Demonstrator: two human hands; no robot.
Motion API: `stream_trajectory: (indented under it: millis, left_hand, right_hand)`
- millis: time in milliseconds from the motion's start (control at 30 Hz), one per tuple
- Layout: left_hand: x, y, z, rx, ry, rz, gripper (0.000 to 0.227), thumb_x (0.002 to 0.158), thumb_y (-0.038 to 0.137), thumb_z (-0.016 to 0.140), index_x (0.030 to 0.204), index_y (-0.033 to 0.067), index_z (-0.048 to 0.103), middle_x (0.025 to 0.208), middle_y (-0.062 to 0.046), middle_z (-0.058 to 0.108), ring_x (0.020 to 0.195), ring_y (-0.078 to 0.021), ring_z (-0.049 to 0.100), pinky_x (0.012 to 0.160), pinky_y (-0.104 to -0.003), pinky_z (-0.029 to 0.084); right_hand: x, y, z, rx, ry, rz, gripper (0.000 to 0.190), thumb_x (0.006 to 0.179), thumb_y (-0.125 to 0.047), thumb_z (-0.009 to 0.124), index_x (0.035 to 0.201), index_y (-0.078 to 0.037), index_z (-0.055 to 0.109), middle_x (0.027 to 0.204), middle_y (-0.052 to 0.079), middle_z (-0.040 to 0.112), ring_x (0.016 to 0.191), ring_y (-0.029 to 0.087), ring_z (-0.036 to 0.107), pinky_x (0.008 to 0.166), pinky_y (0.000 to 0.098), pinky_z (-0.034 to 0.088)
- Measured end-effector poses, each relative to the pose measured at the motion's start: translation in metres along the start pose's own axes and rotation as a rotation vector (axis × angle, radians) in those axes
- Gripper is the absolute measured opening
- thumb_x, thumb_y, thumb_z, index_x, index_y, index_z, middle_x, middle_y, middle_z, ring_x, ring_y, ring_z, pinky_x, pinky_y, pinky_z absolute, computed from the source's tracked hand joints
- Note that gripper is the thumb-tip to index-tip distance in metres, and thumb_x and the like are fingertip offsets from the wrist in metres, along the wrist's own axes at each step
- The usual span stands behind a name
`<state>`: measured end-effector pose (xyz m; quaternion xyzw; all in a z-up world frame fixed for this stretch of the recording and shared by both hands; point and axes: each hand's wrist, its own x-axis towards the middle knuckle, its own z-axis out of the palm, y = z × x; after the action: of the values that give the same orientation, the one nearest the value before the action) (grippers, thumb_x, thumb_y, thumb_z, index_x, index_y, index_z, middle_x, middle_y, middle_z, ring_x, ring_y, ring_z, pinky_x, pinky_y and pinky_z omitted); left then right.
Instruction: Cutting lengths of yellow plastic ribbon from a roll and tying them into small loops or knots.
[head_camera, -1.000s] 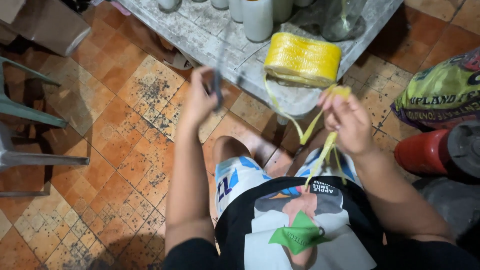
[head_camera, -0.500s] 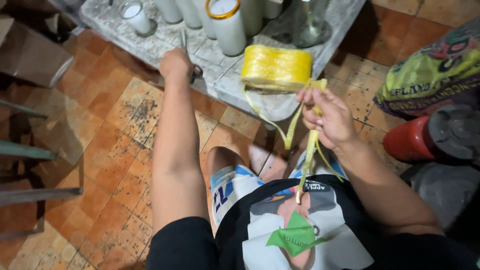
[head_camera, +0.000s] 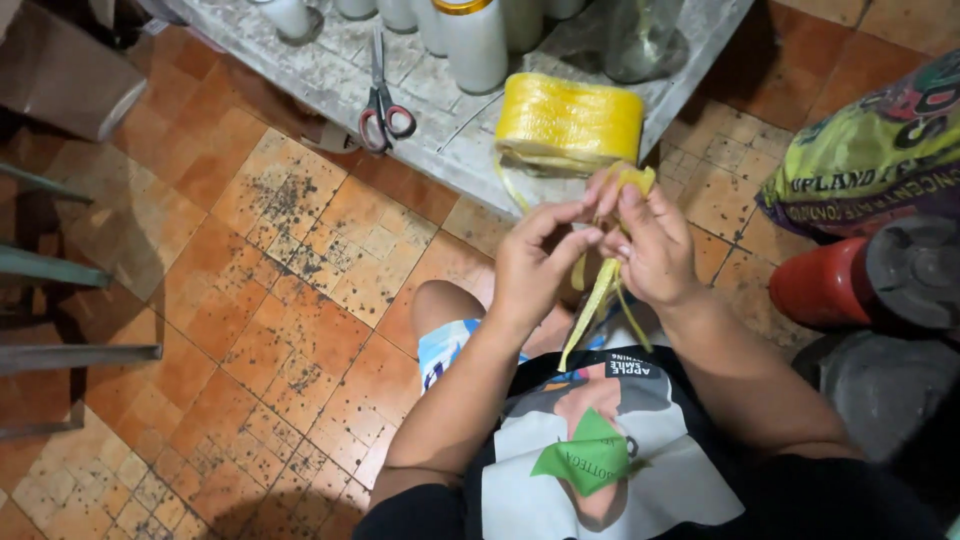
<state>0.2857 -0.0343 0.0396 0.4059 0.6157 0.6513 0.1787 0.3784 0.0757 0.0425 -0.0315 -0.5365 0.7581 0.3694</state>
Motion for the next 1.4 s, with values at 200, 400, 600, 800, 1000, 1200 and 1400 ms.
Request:
stream_trajectory:
  millis: [200, 400, 600, 800, 1000, 1200, 1400]
  left_hand:
    - [-0.010, 0.001, -0.002, 0.008, 0.130, -0.053, 0.014, 0.088, 0.019, 0.083, 0.100, 0.0132, 0.080, 0.088, -0.007, 0.074, 0.087, -0.0161, 0.070, 0.082, -0.032, 0.057]
    - [-0.018, 0.004, 0.007, -0.015, 0.113, -0.104, 0.012, 0.085, 0.020, 0.085, 0.093, 0.0124, 0.081, 0.078, -0.005, 0.070, 0.078, -0.0110, 0.067, 0.073, -0.029, 0.056]
    - [-0.018, 0.010, 0.008, 0.041, 0.090, -0.037, 0.012, 0.085, 0.020, 0.085, 0.089, 0.0115, 0.079, 0.076, -0.008, 0.068, 0.076, -0.0169, 0.068, 0.072, -0.031, 0.055]
    - [-0.015, 0.010, 0.009, 0.102, 0.062, 0.012, 0.011, 0.086, 0.020, 0.083, 0.087, 0.0111, 0.076, 0.076, -0.009, 0.067, 0.075, -0.0222, 0.068, 0.071, -0.033, 0.054]
    - [0.000, 0.013, 0.004, 0.070, -0.062, 0.113, 0.056, 0.082, 0.015, 0.085, 0.122, 0.0062, 0.048, 0.115, -0.018, 0.053, 0.110, -0.0400, 0.056, 0.098, -0.052, 0.046]
    - [0.027, 0.019, -0.009, -0.039, -0.496, 0.074, 0.094, 0.101, 0.013, 0.072, 0.167, 0.0224, 0.007, 0.156, -0.033, 0.036, 0.117, -0.0444, 0.055, 0.107, -0.057, 0.048]
    - [0.069, -0.005, -0.046, 0.092, -0.692, -0.034, 0.047, 0.103, 0.025, 0.061, 0.148, 0.0213, 0.049, 0.149, -0.008, 0.055, 0.104, -0.0154, 0.069, 0.085, -0.024, 0.060]
  right_hand:
    - [-0.012, 0.003, 0.006, -0.081, 0.081, -0.036, 0.032, 0.115, -0.027, 0.033, 0.103, -0.001, 0.048, 0.103, 0.014, 0.052, 0.051, -0.001, 0.030, 0.044, 0.0130, 0.033]
    - [-0.021, 0.029, 0.000, -0.115, 0.270, -0.032, 0.033, 0.114, -0.034, 0.038, 0.110, -0.004, 0.050, 0.081, -0.003, 0.040, 0.055, 0.000, 0.041, 0.046, 0.0119, 0.036]
    - [-0.022, 0.031, -0.001, -0.225, 0.202, -0.121, 0.039, 0.115, -0.034, 0.034, 0.120, 0.001, 0.050, 0.082, -0.002, 0.041, 0.061, 0.003, 0.047, 0.054, 0.0156, 0.041]
    - [-0.019, 0.023, 0.002, -0.341, 0.104, -0.196, 0.035, 0.115, -0.032, 0.033, 0.117, -0.002, 0.050, 0.089, -0.002, 0.041, 0.071, 0.005, 0.046, 0.066, 0.0206, 0.043]
    - [-0.015, 0.011, 0.003, -0.275, 0.012, -0.217, 0.037, 0.115, -0.030, 0.030, 0.099, -0.006, 0.052, 0.085, 0.003, 0.043, 0.073, 0.012, 0.043, 0.070, 0.0265, 0.041]
    - [0.011, -0.003, -0.009, 0.051, 0.151, -0.096, 0.035, 0.112, -0.041, 0.032, 0.101, -0.012, 0.047, 0.094, 0.004, 0.049, 0.082, 0.013, 0.057, 0.058, 0.0189, 0.042]
    - [0.031, -0.026, -0.052, 0.421, 0.223, 0.002, 0.027, 0.112, -0.035, 0.043, 0.100, -0.017, 0.059, 0.073, -0.006, 0.048, 0.060, 0.008, 0.044, 0.063, 0.0266, 0.046]
